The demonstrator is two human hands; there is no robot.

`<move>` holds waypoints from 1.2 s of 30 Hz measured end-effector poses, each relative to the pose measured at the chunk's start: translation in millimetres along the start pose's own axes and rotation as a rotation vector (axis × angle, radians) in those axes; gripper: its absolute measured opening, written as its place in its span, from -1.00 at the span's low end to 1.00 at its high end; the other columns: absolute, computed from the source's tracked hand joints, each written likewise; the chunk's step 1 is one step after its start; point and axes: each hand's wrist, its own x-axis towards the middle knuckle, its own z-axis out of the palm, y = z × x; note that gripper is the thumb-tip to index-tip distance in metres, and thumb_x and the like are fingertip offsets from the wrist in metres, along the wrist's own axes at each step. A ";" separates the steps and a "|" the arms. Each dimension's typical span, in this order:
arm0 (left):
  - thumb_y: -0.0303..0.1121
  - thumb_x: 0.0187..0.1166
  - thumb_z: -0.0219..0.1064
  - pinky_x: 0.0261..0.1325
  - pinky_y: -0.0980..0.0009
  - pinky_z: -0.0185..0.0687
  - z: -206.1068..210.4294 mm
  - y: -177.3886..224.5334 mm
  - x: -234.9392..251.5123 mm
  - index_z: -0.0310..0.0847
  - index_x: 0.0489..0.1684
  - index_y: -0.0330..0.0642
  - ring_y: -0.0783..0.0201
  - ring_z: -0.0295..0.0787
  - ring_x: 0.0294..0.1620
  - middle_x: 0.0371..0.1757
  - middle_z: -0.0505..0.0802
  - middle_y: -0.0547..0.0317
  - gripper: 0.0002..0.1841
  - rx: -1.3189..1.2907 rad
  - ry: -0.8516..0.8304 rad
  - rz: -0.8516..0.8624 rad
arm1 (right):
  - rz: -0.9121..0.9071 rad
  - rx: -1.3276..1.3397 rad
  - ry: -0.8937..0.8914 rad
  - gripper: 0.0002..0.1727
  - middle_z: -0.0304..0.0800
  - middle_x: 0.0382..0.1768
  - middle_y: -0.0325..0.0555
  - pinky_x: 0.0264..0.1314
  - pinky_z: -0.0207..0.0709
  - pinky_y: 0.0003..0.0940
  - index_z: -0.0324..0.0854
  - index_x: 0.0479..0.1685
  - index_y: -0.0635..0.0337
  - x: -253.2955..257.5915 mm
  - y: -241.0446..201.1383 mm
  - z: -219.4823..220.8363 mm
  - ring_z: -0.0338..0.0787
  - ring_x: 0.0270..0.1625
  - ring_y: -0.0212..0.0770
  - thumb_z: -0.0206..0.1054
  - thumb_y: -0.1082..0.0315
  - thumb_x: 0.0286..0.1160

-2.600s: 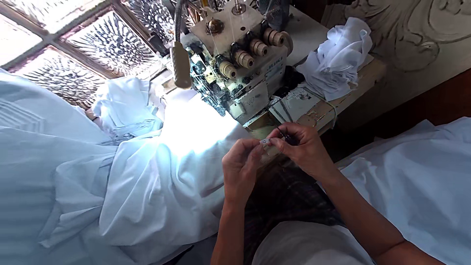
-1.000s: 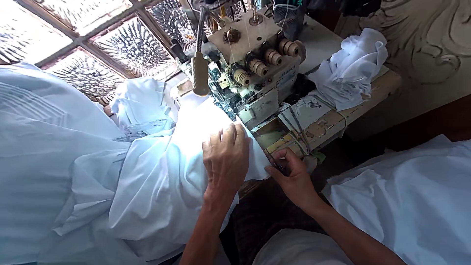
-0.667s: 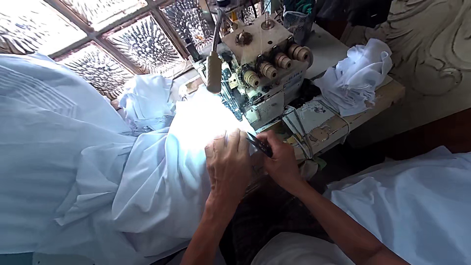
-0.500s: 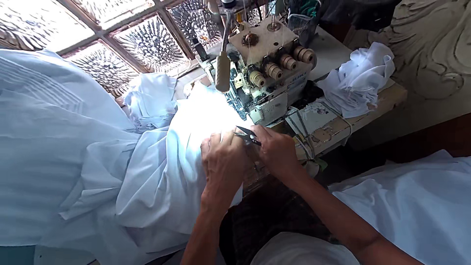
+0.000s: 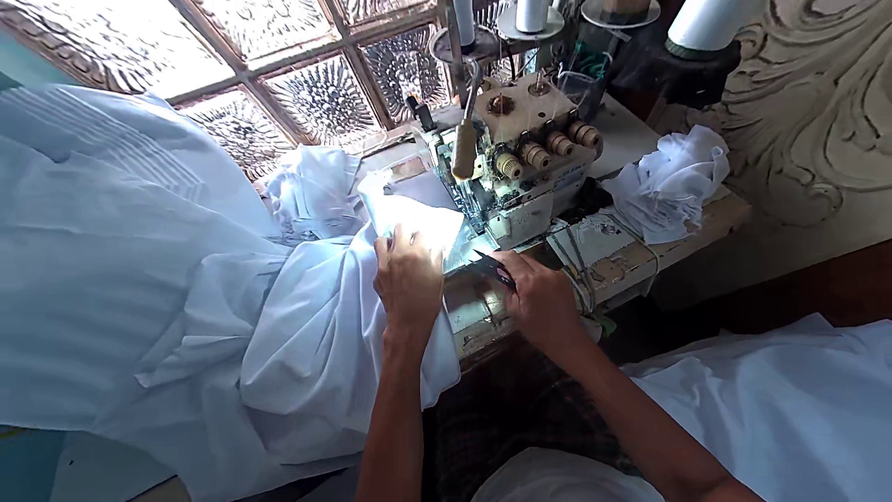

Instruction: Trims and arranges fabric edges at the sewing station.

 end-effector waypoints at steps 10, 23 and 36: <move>-0.47 0.57 0.36 -0.10 -0.01 0.67 13.3 15.7 -42.8 0.75 -0.42 -0.48 -0.23 0.76 -0.16 -0.31 0.73 -0.27 -0.78 -0.042 0.313 -0.017 | -0.042 -0.219 -0.049 -0.69 0.75 -0.22 0.13 -0.63 0.53 -0.03 0.69 0.06 0.34 25.0 1.6 -9.7 0.74 -0.53 0.09 0.36 0.23 0.62; -0.25 0.31 0.60 -0.24 0.07 0.72 20.4 12.4 -54.2 0.82 -0.24 -0.39 -0.17 0.82 -0.14 -0.16 0.80 -0.22 -0.68 -0.029 0.329 -0.007 | -0.160 -0.252 -0.098 -0.84 0.71 -0.40 0.11 -0.58 0.53 -0.01 0.73 -0.16 0.30 49.7 -9.0 11.3 0.77 -0.48 0.11 0.36 0.36 0.57; -0.53 0.71 0.13 0.33 0.50 0.65 -152.9 -27.9 -22.7 0.69 0.22 -0.40 0.56 0.76 0.17 0.19 0.86 0.12 -0.72 -0.558 0.403 0.071 | 0.013 0.487 -0.027 -0.62 0.72 -0.48 -0.16 -0.35 0.53 -0.35 0.76 0.00 0.25 -4.4 -18.0 3.2 0.61 -0.47 -0.35 0.44 0.09 0.48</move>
